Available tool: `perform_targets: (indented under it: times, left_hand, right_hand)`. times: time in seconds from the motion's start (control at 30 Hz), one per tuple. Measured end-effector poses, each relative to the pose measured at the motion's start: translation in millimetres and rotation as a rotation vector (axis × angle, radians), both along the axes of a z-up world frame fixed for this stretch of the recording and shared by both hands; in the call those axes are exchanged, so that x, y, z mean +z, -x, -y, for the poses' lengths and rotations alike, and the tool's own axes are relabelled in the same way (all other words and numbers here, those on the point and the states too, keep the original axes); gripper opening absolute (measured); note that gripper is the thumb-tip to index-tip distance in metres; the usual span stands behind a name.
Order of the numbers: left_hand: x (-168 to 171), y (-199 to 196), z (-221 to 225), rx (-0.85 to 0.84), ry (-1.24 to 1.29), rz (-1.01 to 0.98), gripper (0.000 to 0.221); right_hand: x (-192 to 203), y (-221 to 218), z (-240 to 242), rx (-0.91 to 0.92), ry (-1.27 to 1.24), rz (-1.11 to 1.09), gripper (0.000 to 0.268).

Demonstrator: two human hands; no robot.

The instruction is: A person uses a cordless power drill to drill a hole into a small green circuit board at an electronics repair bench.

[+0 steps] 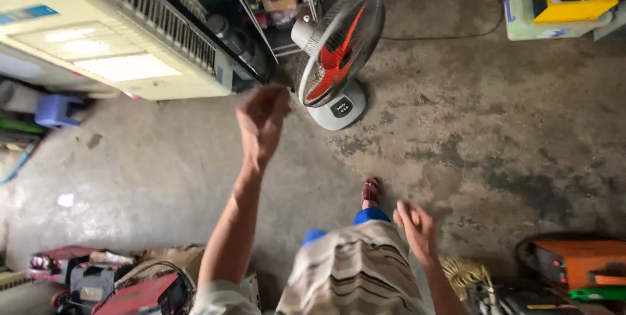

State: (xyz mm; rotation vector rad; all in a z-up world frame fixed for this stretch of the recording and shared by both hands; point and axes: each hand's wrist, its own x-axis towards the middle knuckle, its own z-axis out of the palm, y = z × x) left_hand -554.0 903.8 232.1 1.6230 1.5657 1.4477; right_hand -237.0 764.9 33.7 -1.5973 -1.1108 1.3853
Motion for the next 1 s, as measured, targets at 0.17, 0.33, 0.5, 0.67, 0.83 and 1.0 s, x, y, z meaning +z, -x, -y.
perform_targets:
  times: [0.17, 0.33, 0.5, 0.67, 0.83, 1.0]
  left_hand:
    - [45.5, 91.9, -93.4, 0.096, -0.014, -0.010, 0.013]
    - [61.5, 198.9, -184.1, 0.069, -0.100, 0.081, 0.002]
    - [82.7, 309.9, -263.7, -0.006, -0.090, -0.067, 0.008]
    - [114.3, 401.6, -334.2, -0.057, -0.159, -0.010, 0.009]
    - [147.8, 459.9, -374.7, -0.131, -0.128, -0.157, 0.003]
    - [165.7, 502.5, -406.1, -0.058, -0.102, -0.212, 0.003]
  right_hand:
    - [63.7, 75.6, -171.3, 0.052, -0.395, 0.089, 0.028]
    - [100.3, 197.5, -308.5, 0.014, -0.492, -0.134, 0.010]
    - [124.2, 362.4, -424.5, -0.069, -0.575, -0.227, 0.011]
    - [180.5, 483.5, -549.4, 0.007, -0.753, -0.073, 0.010]
    - [222.1, 544.2, -657.2, 0.158, -1.025, -0.018, 0.008]
    - [229.8, 589.1, -760.9, 0.262, -1.036, -0.205, 0.043]
